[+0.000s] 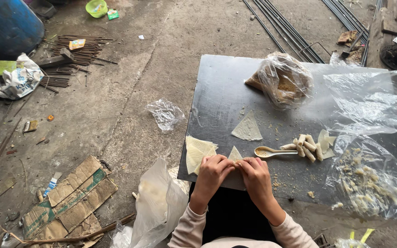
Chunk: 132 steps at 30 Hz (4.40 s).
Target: The person folds thin triangular wrappers, places a small amount of filling onto each, and rolls them into cylindrical bundles. The person uses a small spoon to scoop filling from a plastic bag and places the finished rolls into a plastic bag on the floor.
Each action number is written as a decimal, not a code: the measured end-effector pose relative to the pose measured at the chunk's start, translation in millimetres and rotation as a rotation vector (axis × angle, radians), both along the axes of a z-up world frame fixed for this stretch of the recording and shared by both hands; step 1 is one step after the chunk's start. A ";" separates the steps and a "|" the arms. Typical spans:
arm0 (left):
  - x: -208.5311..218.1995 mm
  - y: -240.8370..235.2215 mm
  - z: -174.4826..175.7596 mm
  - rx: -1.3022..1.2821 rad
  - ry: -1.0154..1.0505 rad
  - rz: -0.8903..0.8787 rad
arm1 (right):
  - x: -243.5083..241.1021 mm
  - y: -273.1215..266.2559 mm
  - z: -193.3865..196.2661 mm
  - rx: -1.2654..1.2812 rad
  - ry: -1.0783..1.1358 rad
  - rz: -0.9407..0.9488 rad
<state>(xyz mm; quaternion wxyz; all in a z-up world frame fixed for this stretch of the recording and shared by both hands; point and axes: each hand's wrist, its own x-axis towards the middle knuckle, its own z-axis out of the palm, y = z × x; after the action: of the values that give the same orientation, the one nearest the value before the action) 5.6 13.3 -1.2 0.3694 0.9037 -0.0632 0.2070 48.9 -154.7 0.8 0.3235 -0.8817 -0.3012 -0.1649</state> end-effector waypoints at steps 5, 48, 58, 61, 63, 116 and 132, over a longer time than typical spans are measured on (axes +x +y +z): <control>0.7 0.3 -5.9 0.028 -0.004 0.017 | -11.6 -0.1 6.6 -0.099 -0.058 0.009; 12.7 -12.7 -27.9 0.130 0.000 0.189 | 10.7 -6.5 7.6 -0.107 -0.232 0.024; 15.7 -8.4 -43.8 0.163 0.009 0.189 | 8.3 -1.1 -2.0 -0.111 -0.168 0.011; 16.0 -10.6 -42.3 0.171 0.013 0.210 | 11.7 -0.9 -1.2 -0.117 -0.166 0.008; 14.3 -11.7 -42.1 0.167 0.012 0.207 | 10.8 -1.5 -1.3 -0.148 -0.177 -0.004; 4.1 -9.6 -9.0 -0.161 -0.079 0.167 | 35.4 20.8 -19.4 -0.477 -0.219 -0.166; 87.4 11.1 -7.3 0.299 0.022 -0.211 | 81.5 -130.9 3.5 -0.247 0.134 -0.615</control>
<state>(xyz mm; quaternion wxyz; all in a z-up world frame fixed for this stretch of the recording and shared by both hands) 93.0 24.4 -8.5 0.2511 0.9392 -0.1835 0.1454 130.4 -285.6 4.3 0.1683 -0.9727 -0.0169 -0.1588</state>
